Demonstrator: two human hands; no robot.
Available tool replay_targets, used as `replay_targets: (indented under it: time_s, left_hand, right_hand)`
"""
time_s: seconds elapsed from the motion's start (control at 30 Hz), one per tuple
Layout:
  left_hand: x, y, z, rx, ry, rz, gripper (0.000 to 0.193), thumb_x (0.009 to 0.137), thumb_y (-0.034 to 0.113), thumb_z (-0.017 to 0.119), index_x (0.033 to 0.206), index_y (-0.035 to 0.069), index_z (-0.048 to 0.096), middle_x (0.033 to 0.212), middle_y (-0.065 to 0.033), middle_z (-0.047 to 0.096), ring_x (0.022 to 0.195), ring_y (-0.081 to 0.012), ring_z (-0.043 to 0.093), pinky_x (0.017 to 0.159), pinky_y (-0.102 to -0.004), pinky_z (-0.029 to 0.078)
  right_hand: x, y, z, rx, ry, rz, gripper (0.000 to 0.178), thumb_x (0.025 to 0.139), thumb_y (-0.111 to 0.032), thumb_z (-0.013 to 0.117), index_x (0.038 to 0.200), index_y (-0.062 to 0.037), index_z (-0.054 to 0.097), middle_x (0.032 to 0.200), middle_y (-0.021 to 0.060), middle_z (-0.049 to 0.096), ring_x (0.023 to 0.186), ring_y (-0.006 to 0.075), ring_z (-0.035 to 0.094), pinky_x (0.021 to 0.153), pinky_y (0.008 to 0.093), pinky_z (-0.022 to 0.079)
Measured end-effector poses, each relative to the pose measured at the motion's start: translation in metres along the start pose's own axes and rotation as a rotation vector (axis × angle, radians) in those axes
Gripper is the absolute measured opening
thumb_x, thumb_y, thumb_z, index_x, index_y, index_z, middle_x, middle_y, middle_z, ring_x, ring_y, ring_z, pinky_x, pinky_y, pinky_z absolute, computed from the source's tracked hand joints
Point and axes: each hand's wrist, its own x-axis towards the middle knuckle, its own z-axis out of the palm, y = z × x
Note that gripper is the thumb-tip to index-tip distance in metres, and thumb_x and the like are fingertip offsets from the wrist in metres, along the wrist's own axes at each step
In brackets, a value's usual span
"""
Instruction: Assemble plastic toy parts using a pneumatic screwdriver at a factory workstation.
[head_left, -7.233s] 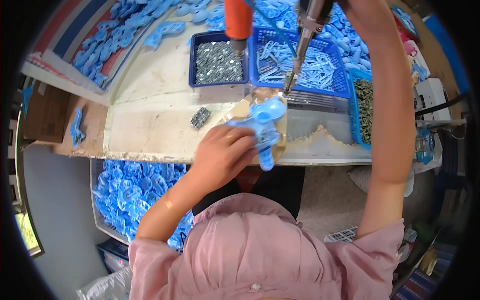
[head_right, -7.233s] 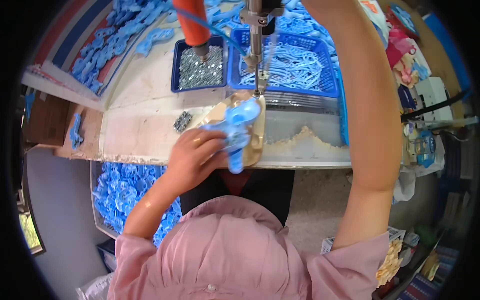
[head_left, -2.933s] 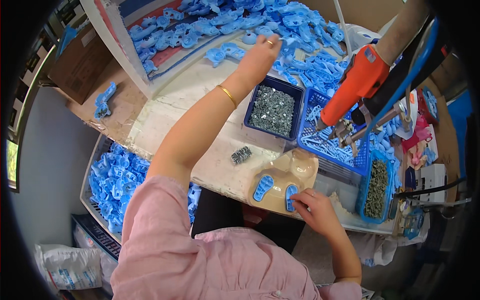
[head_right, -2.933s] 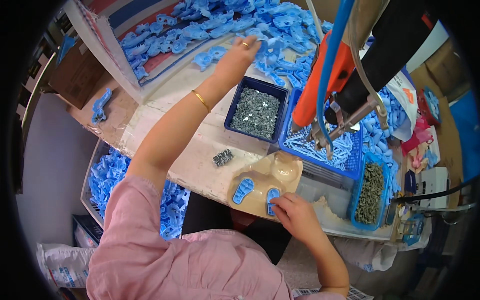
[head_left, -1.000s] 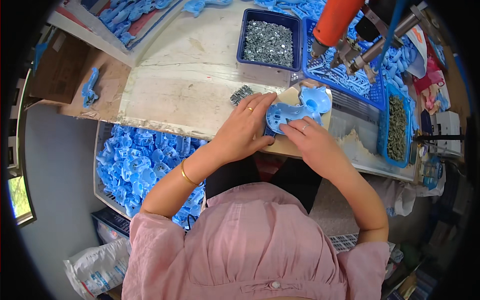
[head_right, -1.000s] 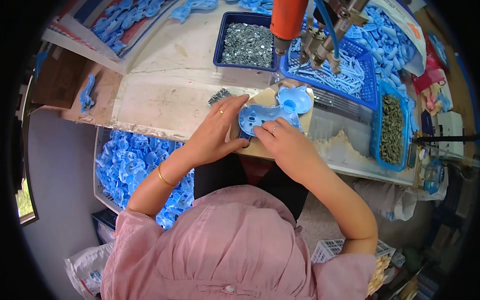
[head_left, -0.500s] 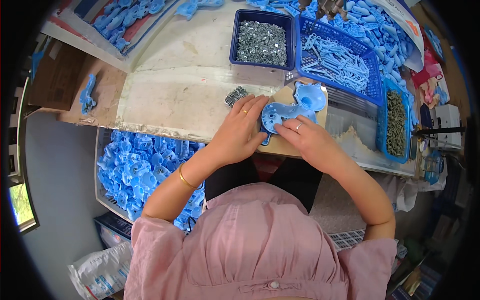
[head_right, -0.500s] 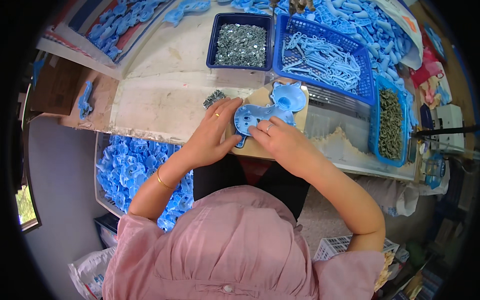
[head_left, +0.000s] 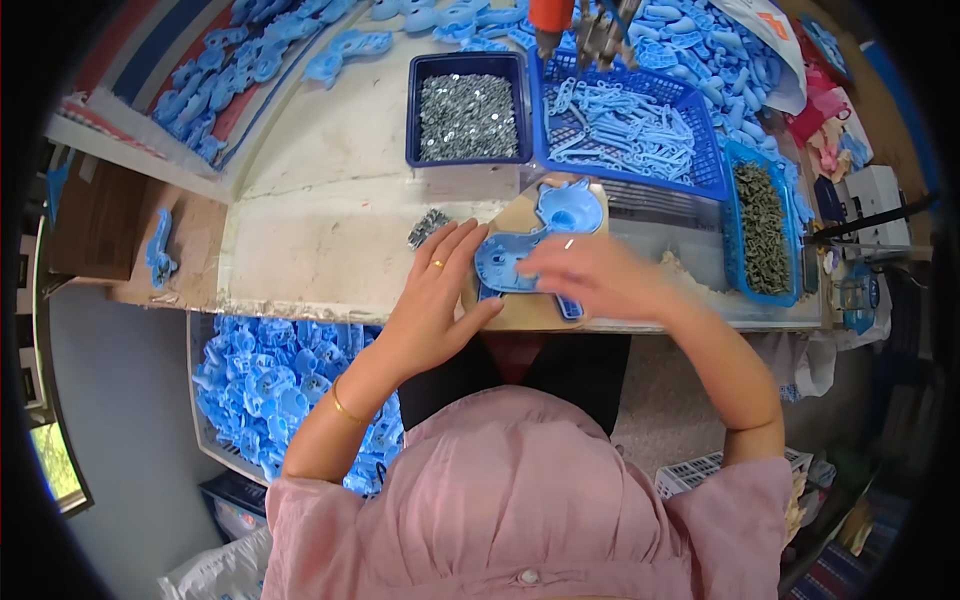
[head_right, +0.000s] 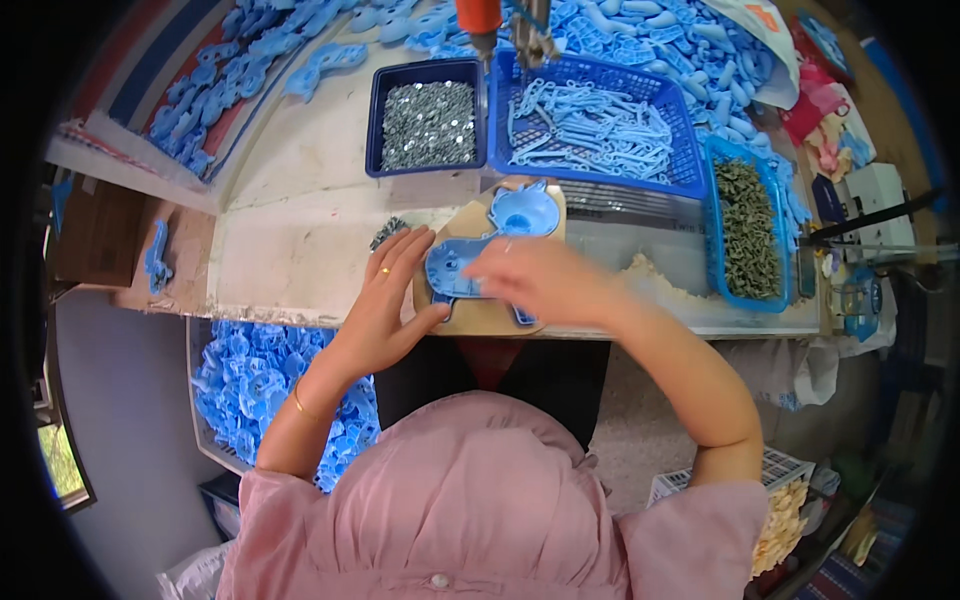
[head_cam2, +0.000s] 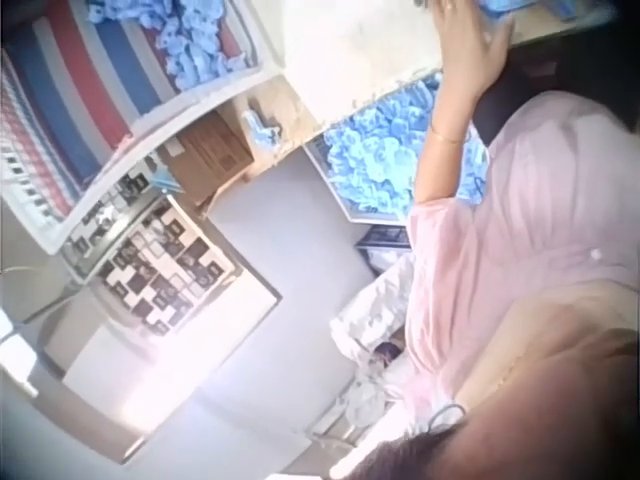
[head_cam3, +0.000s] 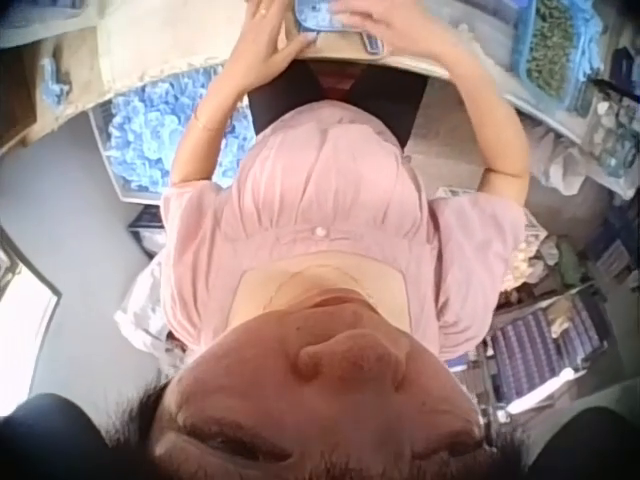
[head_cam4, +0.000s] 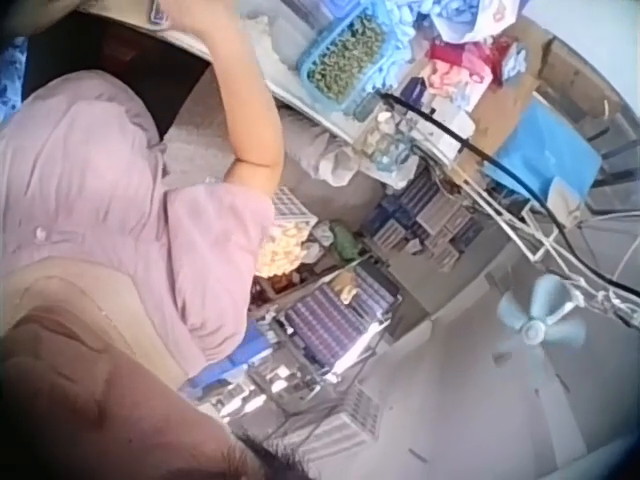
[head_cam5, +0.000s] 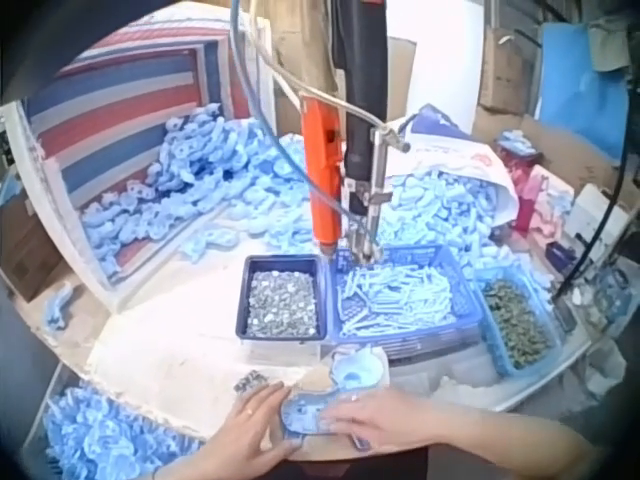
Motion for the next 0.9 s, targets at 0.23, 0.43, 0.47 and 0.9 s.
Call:
replay_targets:
  time_s: [0.23, 0.43, 0.47, 0.9]
  left_hand:
    - [0.01, 0.024, -0.002, -0.054, -0.019, 0.074, 0.064, 0.085, 0.016, 0.07, 0.143, 0.004, 0.044, 0.149, -0.0194, 0.04, 0.139, -0.0414, 0.032, 0.114, -0.049, 0.03]
    - [0.021, 0.041, 0.005, -0.025, -0.056, 0.117, 0.058, 0.086, 0.017, 0.069, 0.139, 0.006, 0.048, 0.148, -0.0188, 0.041, 0.138, -0.0419, 0.034, 0.112, -0.0489, 0.033]
    - [0.022, 0.042, 0.006, -0.022, -0.064, 0.118, 0.058, 0.086, 0.017, 0.069, 0.139, 0.006, 0.047, 0.148, -0.0186, 0.041, 0.138, -0.0418, 0.034, 0.112, -0.0489, 0.033]
    - [0.076, 0.055, 0.023, 0.097, 0.072, 0.267, 0.059, 0.083, 0.014, 0.071, 0.136, 0.004, 0.048, 0.145, -0.0173, 0.044, 0.132, -0.0419, 0.04, 0.109, -0.048, 0.037]
  right_hand:
    - [-0.009, 0.136, -0.103, -0.528, 0.51, 0.623, 0.024, 0.087, -0.006, 0.065, 0.11, -0.0051, 0.07, 0.096, 0.0143, 0.069, 0.088, 0.0328, 0.067, 0.077, 0.0393, 0.053]
    - [-0.004, 0.183, -0.108, -0.819, 0.294, 0.574, 0.02, 0.082, -0.003, 0.06, 0.098, -0.0119, 0.069, 0.107, 0.0119, 0.061, 0.104, 0.0316, 0.062, 0.083, 0.0461, 0.052]
    - [-0.004, 0.183, -0.109, -0.879, 0.299, 0.485, 0.013, 0.082, -0.005, 0.06, 0.091, -0.0098, 0.067, 0.104, 0.0107, 0.061, 0.104, 0.0309, 0.061, 0.081, 0.0447, 0.052]
    - [-0.023, 0.115, -0.123, -0.465, 0.459, 0.172, 0.017, 0.09, -0.005, 0.061, 0.106, -0.0061, 0.066, 0.101, 0.0115, 0.069, 0.095, 0.0294, 0.066, 0.081, 0.0381, 0.052]
